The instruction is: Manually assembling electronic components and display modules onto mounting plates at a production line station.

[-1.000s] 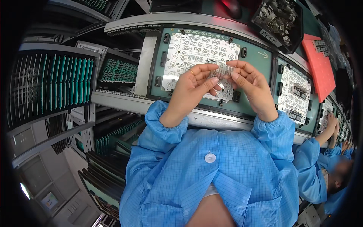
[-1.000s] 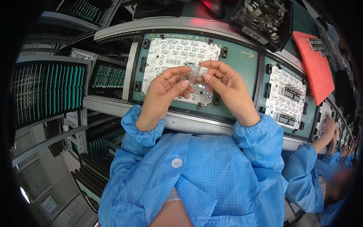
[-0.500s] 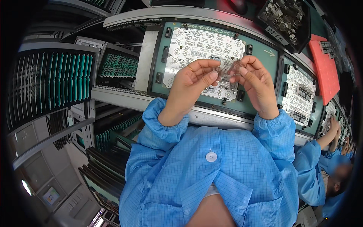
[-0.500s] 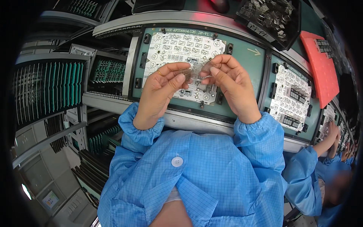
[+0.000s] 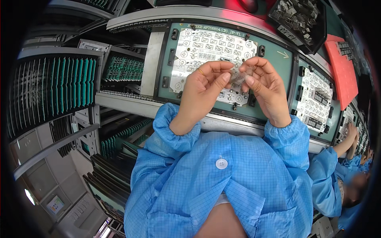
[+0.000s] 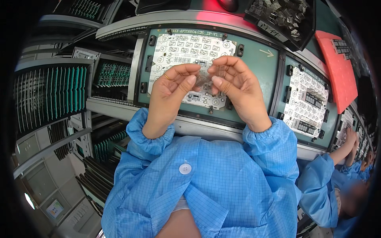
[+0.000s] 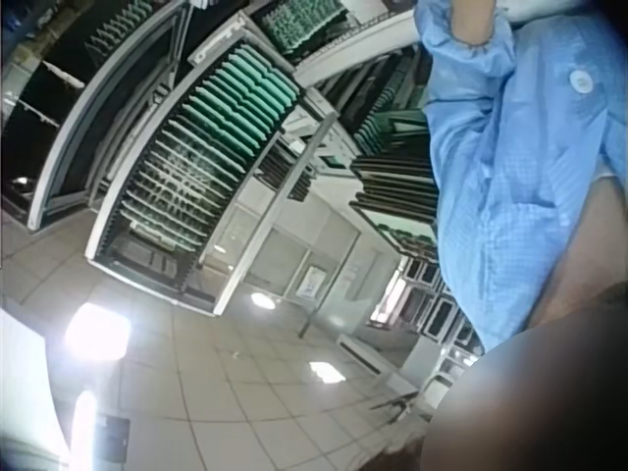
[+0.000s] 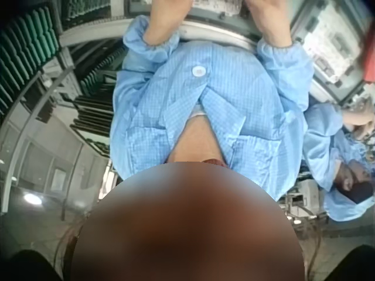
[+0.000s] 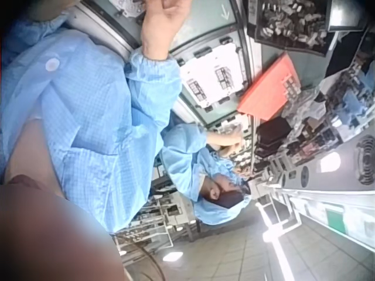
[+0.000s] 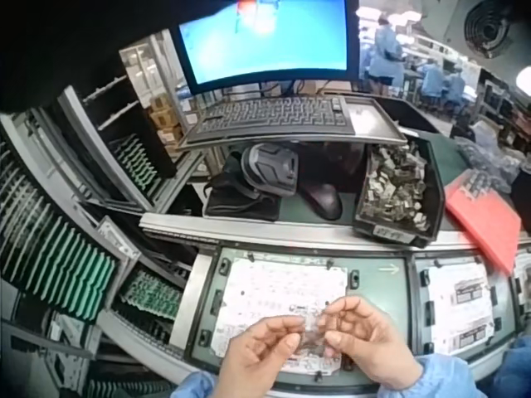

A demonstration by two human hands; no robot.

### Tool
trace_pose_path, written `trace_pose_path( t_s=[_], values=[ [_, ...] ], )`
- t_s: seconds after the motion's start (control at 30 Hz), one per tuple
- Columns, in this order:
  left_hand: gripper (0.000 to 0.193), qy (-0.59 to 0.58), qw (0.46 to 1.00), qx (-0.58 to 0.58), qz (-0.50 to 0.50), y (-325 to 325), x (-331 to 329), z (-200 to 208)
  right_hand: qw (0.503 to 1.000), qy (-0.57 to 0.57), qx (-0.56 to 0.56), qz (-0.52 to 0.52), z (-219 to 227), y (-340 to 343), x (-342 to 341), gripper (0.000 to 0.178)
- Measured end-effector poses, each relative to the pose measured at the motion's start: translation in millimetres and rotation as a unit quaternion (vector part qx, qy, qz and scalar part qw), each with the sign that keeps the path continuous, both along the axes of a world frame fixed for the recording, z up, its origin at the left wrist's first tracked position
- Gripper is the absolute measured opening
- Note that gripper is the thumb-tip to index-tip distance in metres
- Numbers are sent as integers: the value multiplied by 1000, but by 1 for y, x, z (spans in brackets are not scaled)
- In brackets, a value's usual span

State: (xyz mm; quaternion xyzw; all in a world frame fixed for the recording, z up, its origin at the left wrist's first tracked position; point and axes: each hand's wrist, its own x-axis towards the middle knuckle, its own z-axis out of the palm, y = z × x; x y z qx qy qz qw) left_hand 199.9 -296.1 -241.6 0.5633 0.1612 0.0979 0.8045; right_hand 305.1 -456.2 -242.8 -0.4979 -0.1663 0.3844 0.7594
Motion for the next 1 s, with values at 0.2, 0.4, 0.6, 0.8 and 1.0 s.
trace_pose_path(
  t_s=[0.2, 0.4, 0.6, 0.8, 1.0],
  values=[
    [27, 22, 1000, 8, -17, -2, 2, 5, 1000, 22, -1, -10, 1, 0, 0, 29],
    [28, 19, 998, 2, -55, -2, 2, 2, 1000, 13, 15, -15, -2, 0, 0, 28],
    [27, 33, 998, 13, -54, -4, 3, 7, 997, -24, 39, -62, -2, 3, -2, 27],
    [27, 10, 1000, 15, -24, -8, 4, 8, 994, -53, 49, -79, -2, 3, -4, 30],
    [30, -7, 999, 46, -19, -10, 4, 5, 991, -86, 51, -86, -6, 3, -5, 32]
  ],
)
